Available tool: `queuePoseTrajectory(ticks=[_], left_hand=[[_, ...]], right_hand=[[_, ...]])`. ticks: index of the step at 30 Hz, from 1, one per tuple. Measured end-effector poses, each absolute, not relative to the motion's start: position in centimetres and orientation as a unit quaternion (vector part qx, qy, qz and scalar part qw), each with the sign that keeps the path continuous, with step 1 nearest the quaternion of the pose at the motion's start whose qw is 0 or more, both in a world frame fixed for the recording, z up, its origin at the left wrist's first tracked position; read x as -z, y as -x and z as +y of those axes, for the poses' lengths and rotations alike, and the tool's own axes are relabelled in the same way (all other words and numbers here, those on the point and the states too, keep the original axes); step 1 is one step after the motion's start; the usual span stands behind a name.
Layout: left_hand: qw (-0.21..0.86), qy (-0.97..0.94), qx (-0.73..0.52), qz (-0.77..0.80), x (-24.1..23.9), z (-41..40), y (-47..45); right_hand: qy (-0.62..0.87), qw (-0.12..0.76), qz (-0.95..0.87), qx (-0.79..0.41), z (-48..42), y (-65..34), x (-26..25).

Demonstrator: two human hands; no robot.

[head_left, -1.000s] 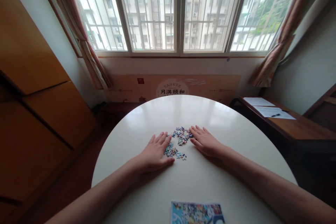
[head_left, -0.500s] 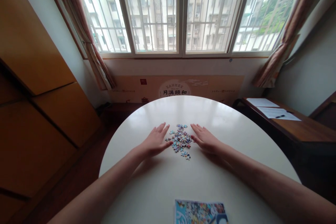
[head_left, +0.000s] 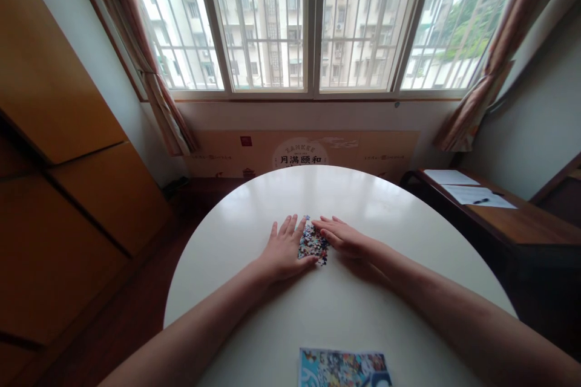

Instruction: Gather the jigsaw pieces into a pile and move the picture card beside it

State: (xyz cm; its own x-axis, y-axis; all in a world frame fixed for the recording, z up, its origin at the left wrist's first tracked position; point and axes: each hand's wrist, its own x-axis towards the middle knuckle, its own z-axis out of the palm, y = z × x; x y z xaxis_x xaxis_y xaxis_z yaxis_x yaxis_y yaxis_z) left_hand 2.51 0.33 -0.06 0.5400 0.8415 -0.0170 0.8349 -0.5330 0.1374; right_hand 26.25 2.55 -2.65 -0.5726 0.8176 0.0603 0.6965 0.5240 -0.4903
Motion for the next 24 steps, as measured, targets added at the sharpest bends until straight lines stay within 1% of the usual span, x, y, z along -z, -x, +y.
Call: queuePoseTrajectory(ticks=[3, 7, 12, 18, 21, 24], left_hand=[[0.095, -0.859, -0.04, 0.501, 0.2, 1.8, -0.3], [0.12, -0.84, -0.04, 0.528, 0.5, 4.7, 1.6], [0.114, -0.859, -0.007, 0.499, 0.1, 7.0, -0.8], [0.114, -0.883, -0.021, 0.455, 0.5, 6.3, -3.1], [0.148, -0.889, -0.048, 0.431, 1.0, 5.8, -1.6], [0.194, -0.861, -0.13, 0.452, 1.0, 5.9, 1.3]], right_hand=[[0.456, 0.141, -0.854, -0.206, 1.0, -27.3, 2.6], [0.472, 0.116, -0.858, -0.165, -0.3, -27.2, 2.1], [0.463, 0.096, -0.871, -0.132, -0.7, -25.0, 1.7], [0.489, 0.089, -0.856, -0.138, -1.1, -23.9, 1.8], [0.492, 0.088, -0.854, -0.144, -1.1, -24.0, 1.8], [0.485, 0.088, -0.858, -0.147, -0.6, -23.6, 1.6]])
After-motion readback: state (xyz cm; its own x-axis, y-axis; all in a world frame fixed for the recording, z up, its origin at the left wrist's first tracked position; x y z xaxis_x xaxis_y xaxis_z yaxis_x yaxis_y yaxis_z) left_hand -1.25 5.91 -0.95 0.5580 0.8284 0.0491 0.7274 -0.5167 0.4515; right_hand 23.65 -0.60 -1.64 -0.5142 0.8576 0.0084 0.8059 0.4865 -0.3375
